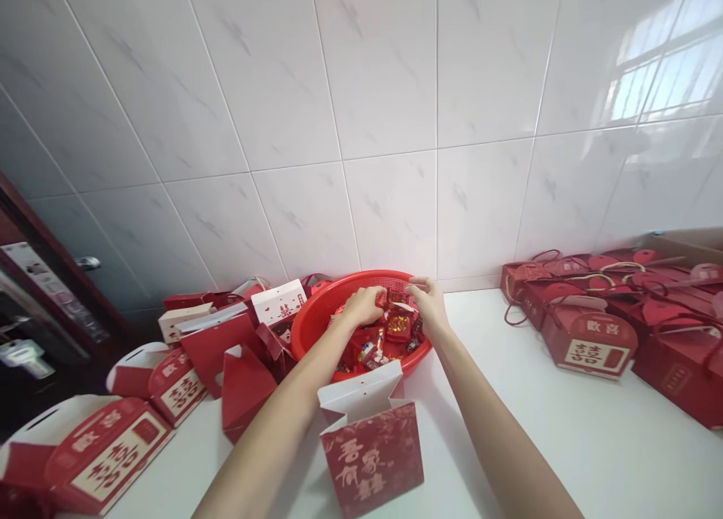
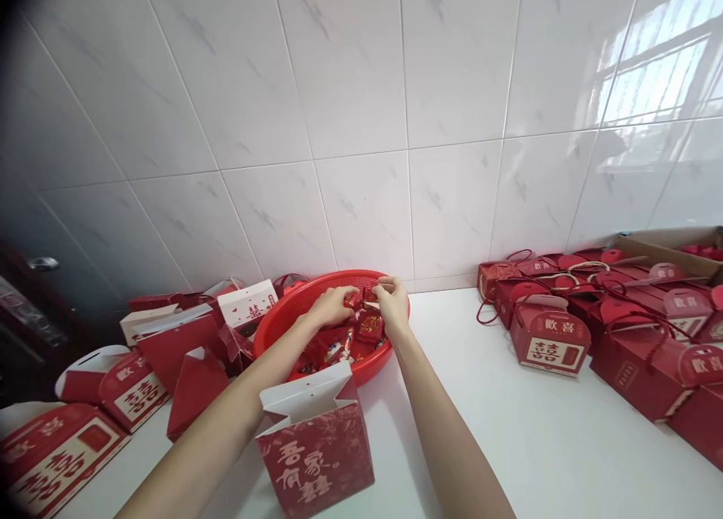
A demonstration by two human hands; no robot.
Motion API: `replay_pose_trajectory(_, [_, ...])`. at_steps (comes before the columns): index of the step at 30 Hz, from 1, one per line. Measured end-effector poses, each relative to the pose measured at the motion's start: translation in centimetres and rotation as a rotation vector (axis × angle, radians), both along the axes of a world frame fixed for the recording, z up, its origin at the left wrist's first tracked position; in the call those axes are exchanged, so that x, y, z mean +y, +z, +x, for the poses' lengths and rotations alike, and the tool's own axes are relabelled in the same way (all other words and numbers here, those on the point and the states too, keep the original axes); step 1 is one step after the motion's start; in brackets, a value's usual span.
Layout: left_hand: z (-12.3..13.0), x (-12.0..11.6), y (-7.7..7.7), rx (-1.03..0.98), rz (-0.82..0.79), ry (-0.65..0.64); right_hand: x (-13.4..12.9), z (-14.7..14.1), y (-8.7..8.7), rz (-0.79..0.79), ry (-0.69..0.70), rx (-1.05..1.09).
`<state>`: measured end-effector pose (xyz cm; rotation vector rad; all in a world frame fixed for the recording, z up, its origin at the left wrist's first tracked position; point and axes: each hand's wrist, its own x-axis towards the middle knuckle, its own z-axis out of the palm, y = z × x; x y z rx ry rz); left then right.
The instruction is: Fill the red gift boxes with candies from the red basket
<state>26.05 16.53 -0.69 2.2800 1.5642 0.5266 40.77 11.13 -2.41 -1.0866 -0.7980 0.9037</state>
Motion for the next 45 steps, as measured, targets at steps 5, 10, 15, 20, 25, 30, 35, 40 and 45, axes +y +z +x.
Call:
replay_pose_trajectory(5, [-0.3,0.7,0.1,-0.219,0.046,0.104,0.1,0.1,-0.2,0.017,-0.008,-0.019])
replay_pose_trajectory(10, [-0.3,1.2,-0.1,-0.468,-0.016,0.095,0.0,0.0,-0.4,0.011,0.032,-0.048])
replay_pose_trajectory(15, [-0.1,1.0,0.0,-0.673,-0.121,0.019,-0.4,-0.2,-0.3,0.024,0.165,-0.099])
replay_pose_trajectory(20, [0.2,0.5,0.7,-0.796,-0.182,-0.086,-1.0,-0.3,-0.1,0.057,0.342,-0.098])
replay_pose_trajectory(25, [0.2,0.8,0.7,-0.831,-0.248,-0.066,-1.0,-0.7,0.0,0.216,0.430,-0.218])
replay_pose_trajectory(30, [0.3,0.1,1.4,-0.974,-0.590,-0.119,-0.3,-0.5,-0.5,0.199,0.277,-0.214])
replay_pose_trajectory(35, [0.4,-0.9,2.0,-0.932,-0.579,-0.334,0.4,0.1,-1.0,0.144,0.213,-0.093])
replay_pose_trajectory(40, [0.4,-1.0,1.7,-0.899,-0.508,-0.300,0.7,0.1,-0.9,0.109,0.196,0.025])
replay_pose_trajectory(45, [0.5,-1.5,1.9,-0.859,-0.526,-0.306,0.4,0.0,-0.4,0.037,0.131,0.084])
